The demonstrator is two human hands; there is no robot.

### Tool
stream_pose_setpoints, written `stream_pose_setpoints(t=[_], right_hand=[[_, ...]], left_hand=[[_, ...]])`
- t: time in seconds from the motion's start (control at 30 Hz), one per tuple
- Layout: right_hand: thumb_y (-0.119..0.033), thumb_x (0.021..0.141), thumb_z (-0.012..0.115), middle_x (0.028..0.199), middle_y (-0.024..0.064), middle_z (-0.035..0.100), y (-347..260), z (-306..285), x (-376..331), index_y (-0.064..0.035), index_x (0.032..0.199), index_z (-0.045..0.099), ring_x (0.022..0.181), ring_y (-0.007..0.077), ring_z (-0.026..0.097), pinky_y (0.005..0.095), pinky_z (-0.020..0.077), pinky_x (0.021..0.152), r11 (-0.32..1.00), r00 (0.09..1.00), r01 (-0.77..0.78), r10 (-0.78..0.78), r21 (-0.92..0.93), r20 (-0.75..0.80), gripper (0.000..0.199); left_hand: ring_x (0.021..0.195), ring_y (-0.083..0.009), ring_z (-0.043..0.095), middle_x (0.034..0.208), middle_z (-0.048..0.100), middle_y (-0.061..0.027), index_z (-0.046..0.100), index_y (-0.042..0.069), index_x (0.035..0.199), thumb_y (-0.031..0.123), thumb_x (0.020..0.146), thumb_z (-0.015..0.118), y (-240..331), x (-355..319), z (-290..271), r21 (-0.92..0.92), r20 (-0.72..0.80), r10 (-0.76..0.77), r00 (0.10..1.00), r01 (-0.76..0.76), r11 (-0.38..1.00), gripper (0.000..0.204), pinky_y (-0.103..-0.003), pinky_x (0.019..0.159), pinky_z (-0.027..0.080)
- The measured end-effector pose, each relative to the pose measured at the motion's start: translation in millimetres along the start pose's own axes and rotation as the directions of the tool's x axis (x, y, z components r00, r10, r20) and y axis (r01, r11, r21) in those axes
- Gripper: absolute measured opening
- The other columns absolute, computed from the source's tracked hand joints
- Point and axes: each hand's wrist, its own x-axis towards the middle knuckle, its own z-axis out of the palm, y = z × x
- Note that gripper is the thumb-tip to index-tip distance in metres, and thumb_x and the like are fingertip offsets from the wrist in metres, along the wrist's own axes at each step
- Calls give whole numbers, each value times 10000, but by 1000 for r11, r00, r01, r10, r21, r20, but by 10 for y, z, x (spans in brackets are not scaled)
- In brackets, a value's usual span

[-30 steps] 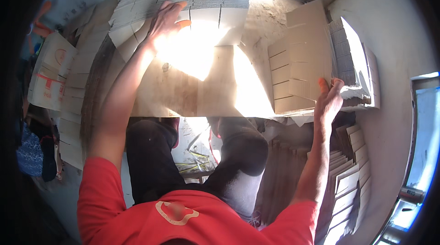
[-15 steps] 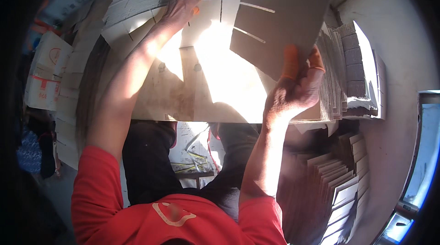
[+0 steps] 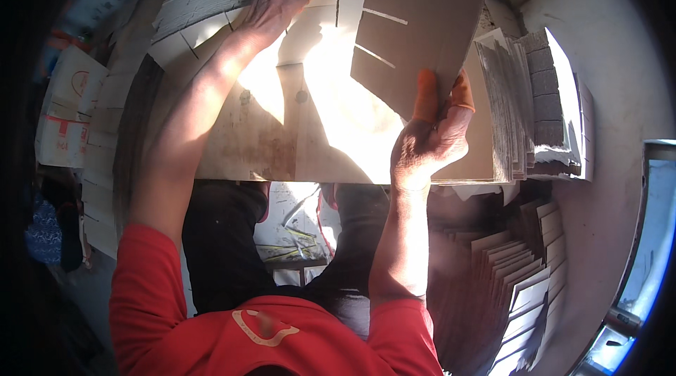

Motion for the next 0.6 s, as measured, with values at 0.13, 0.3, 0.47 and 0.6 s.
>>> stream_pose_setpoints(t=[0.13, 0.3, 0.47, 0.6], right_hand=[[82, 868, 561, 1172, 152, 596, 45, -22, 5, 33, 988, 544, 965, 172, 628, 256, 528, 798, 998, 1000, -8, 10, 65, -21, 131], [47, 880, 569, 1164, 182, 602, -27, -7, -31, 45, 1002, 518, 945, 181, 633, 263, 517, 791, 999, 1000, -28, 28, 42, 10, 132], [56, 878, 568, 1156, 198, 608, 28, 23, -41, 57, 1038, 511, 952, 199, 639, 279, 510, 814, 999, 999, 41, -42, 31, 25, 169], [88, 864, 565, 1153, 193, 610, 34, 87, -53, 60, 1117, 507, 970, 207, 637, 284, 501, 847, 994, 996, 90, -91, 57, 12, 261]], left_hand=[[1027, -203, 503, 999, 572, -50, 570, 92, 1119, 47, 832, 488, 30, -60, 13, 107, -85, 206, 975, -197, 975, 302, -371, 856, 432], [974, -214, 532, 914, 599, -50, 567, 84, 995, 71, 782, 575, -31, -97, 59, 108, 89, 159, 983, -168, 980, 214, -380, 820, 423], [749, -320, 566, 756, 596, -152, 533, 19, 811, 61, 700, 615, 111, 20, -149, -44, 307, -13, 952, 28, 999, 145, -418, 669, 428], [651, -386, 547, 686, 542, -219, 503, -32, 699, 24, 659, 576, 233, 1, -319, -258, 309, 51, 950, 32, 966, 101, -453, 571, 410]])
